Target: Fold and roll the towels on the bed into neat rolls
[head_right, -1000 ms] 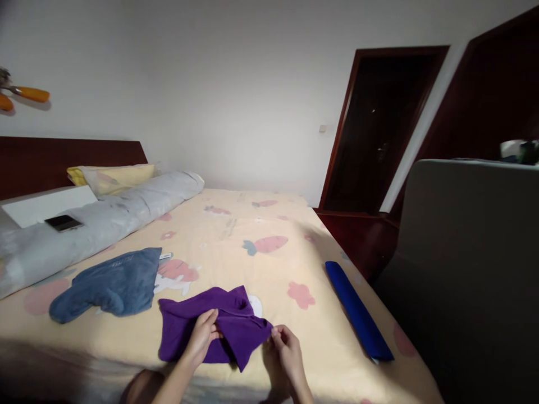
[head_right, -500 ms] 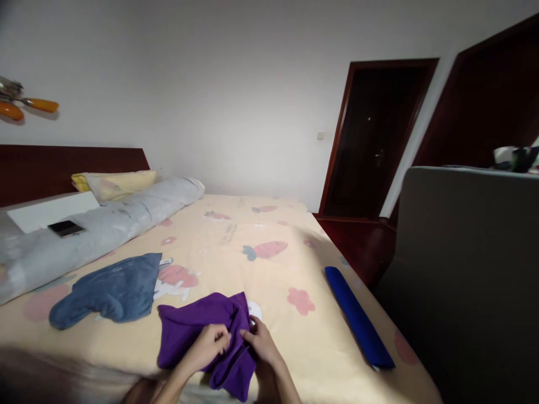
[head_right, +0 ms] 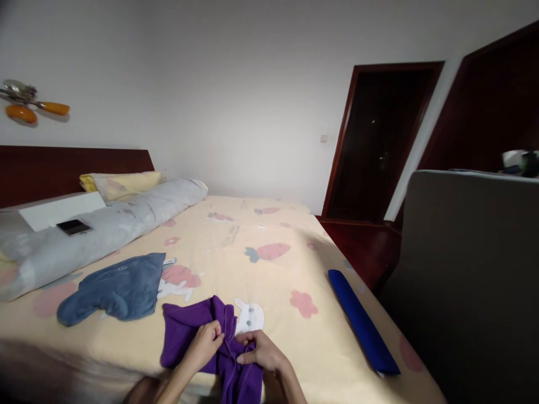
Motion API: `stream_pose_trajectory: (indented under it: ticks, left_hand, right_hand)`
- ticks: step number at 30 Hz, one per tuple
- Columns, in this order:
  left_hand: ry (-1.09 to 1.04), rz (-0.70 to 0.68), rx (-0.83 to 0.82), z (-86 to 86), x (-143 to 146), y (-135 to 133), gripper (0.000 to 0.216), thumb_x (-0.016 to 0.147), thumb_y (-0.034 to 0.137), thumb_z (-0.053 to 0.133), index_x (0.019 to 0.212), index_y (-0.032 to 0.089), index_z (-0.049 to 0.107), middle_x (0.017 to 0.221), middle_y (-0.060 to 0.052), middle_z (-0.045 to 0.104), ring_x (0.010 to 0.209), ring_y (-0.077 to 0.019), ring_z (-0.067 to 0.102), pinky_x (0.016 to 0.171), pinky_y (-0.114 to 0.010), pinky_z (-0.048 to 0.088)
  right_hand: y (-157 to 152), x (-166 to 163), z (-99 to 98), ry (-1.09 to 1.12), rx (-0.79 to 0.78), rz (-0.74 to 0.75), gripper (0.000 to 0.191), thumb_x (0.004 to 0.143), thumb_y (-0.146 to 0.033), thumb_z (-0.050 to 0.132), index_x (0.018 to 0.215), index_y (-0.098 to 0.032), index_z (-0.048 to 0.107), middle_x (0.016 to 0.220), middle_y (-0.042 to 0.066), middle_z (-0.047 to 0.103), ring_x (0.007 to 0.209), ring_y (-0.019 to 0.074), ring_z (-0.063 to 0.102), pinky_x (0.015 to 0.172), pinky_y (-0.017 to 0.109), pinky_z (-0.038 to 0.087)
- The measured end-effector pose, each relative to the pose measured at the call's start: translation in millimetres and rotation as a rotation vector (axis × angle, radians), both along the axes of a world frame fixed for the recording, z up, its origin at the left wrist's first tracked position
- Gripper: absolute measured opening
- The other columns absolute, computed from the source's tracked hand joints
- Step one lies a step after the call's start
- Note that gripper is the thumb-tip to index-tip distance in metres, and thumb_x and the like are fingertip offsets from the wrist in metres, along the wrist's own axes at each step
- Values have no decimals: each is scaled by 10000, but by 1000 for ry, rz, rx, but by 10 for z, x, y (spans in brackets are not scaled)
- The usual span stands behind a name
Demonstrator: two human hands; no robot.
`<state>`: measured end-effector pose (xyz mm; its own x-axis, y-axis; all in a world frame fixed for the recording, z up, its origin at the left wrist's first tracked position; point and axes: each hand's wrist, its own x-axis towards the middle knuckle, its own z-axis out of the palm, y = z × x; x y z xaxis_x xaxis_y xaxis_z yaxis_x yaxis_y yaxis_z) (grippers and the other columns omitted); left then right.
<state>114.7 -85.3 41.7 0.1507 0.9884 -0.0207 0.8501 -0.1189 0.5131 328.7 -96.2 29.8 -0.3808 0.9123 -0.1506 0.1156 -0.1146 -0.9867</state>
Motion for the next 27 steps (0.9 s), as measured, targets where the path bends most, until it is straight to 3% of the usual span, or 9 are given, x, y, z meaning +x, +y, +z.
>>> stream_pose_trajectory:
  ticks: [3,6,8,12,14,17,20,24,27]
  left_hand:
    - [80,4,-5,71,4,-99,161,877,178,476,808,210,618,921,-48,684,928,-179,628,761,-237,408]
    - [140,-5,6,173,92,-129,250,914,213,404,850,205,645,1003,-75,687,976,-189,632,791,-255,420]
    - [153,13,4,195,163,-87,328,946,346,372,905,193,659,1043,-106,689,1016,-228,631,832,-297,431]
    - [7,50,-89,87,213,99,418,861,523,515,909,139,673,1032,-181,690,1066,-328,610,888,-387,422]
    - [-108,32,-105,8,168,190,398,841,519,554,858,142,680,974,-156,705,1040,-321,620,870,-370,426]
    - [-244,0,-110,-69,40,272,533,864,622,466,806,140,686,839,-94,721,907,-277,658,776,-325,461]
    - [-618,48,-114,-84,-115,315,591,826,679,497,925,133,699,821,-81,735,825,-250,680,749,-335,502]
    - [-1489,353,-224,6,-293,455,279,735,359,755,905,145,703,820,-102,751,819,-232,706,801,-349,542]
    - [-1627,454,-226,199,-373,662,145,815,258,651,899,146,686,861,-109,752,865,-223,709,796,-340,560]
  right_hand:
    - [21,-4,-44,-93,76,-47,309,558,-169,667,859,-159,734,916,45,704,917,238,611,873,347,442]
    - [4,-116,-50,-298,246,-162,400,533,-98,533,895,-146,696,931,70,699,903,236,614,860,343,447]
    - [-21,-223,-31,-378,331,-168,491,528,-87,509,990,-143,666,957,74,691,886,219,610,832,319,453]
    - [-24,-370,-11,-377,300,-143,441,575,-122,492,977,-147,671,892,60,708,822,201,619,777,294,456]
    - [16,-358,-47,-286,252,-183,350,590,-151,481,866,-166,696,843,42,720,827,205,625,798,301,449]
    - [117,-230,-150,-167,172,-293,166,593,-234,502,631,-182,655,667,23,683,732,213,603,725,318,439]
    - [222,-22,-247,-112,111,-448,156,579,-328,529,568,-190,602,553,9,606,607,192,548,622,317,409]
    - [286,318,-253,51,38,-655,258,586,-446,544,639,-197,581,525,-9,562,525,167,526,548,302,407]
    - [266,622,-131,168,32,-778,384,597,-518,580,797,-191,612,642,12,636,598,186,590,568,306,455]
